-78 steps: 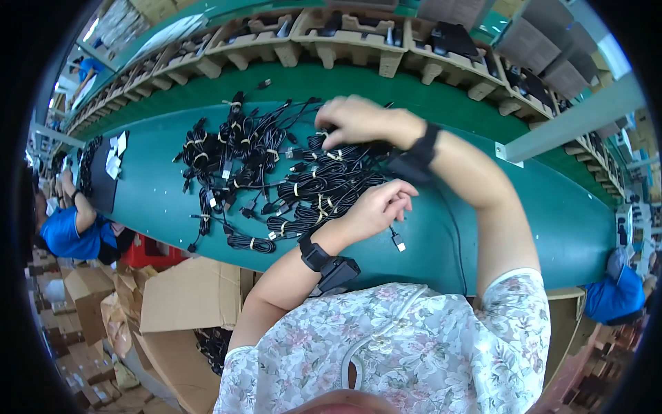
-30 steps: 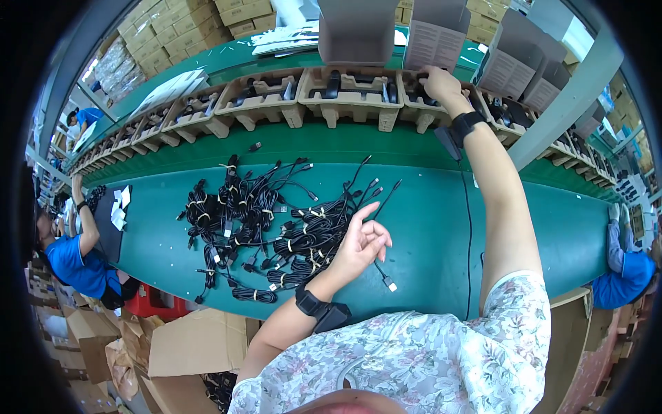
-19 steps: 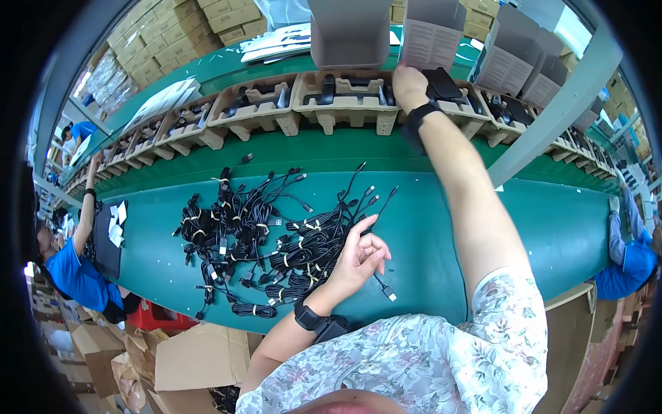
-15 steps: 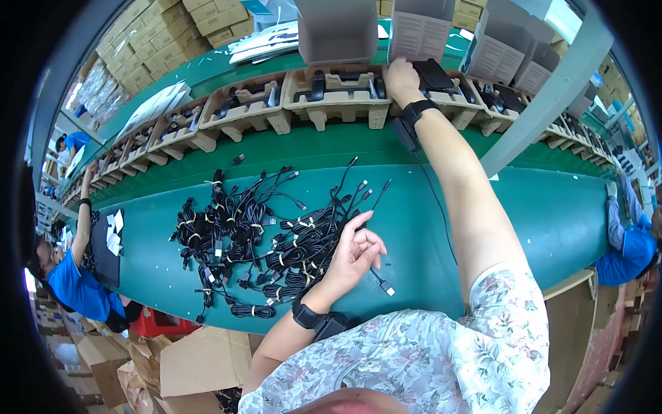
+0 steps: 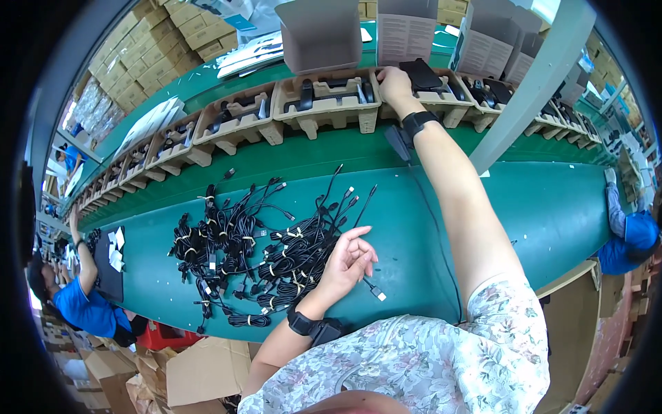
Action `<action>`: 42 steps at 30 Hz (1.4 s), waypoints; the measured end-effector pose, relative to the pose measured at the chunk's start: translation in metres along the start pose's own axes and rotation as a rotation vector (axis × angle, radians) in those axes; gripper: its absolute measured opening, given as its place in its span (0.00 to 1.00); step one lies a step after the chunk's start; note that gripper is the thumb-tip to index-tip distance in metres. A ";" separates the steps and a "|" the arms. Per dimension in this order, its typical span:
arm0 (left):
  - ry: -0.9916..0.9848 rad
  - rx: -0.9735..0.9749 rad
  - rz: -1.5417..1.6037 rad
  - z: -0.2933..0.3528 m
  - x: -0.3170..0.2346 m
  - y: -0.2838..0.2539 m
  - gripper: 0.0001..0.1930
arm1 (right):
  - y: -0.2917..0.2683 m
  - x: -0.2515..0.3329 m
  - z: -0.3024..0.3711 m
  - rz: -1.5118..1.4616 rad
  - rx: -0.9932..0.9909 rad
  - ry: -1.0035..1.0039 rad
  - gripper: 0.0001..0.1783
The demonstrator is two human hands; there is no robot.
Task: Connecting USB cables to small electronic components on an assembly line.
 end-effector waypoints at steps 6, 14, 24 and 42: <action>0.009 0.008 -0.047 0.001 -0.002 0.002 0.21 | -0.001 0.033 0.028 0.598 -0.007 -0.388 0.11; 0.000 0.021 -0.071 0.003 0.002 0.003 0.19 | -0.073 -0.013 -0.012 0.530 -0.256 -0.195 0.20; -0.046 0.036 -0.090 0.005 0.005 0.000 0.15 | -0.053 -0.071 -0.057 0.488 0.107 -0.039 0.35; -0.035 0.043 -0.161 0.004 0.006 -0.003 0.14 | -0.075 -0.076 -0.011 0.872 -0.040 0.074 0.28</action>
Point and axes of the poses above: each hand's wrist, its own z-axis away from the middle knuckle, its own y-axis out of the palm, x = y × z, the point moved 10 cm from there along -z, towards the middle knuckle, and after that the axes turned 9 degrees about y, right-handed, at the moved point
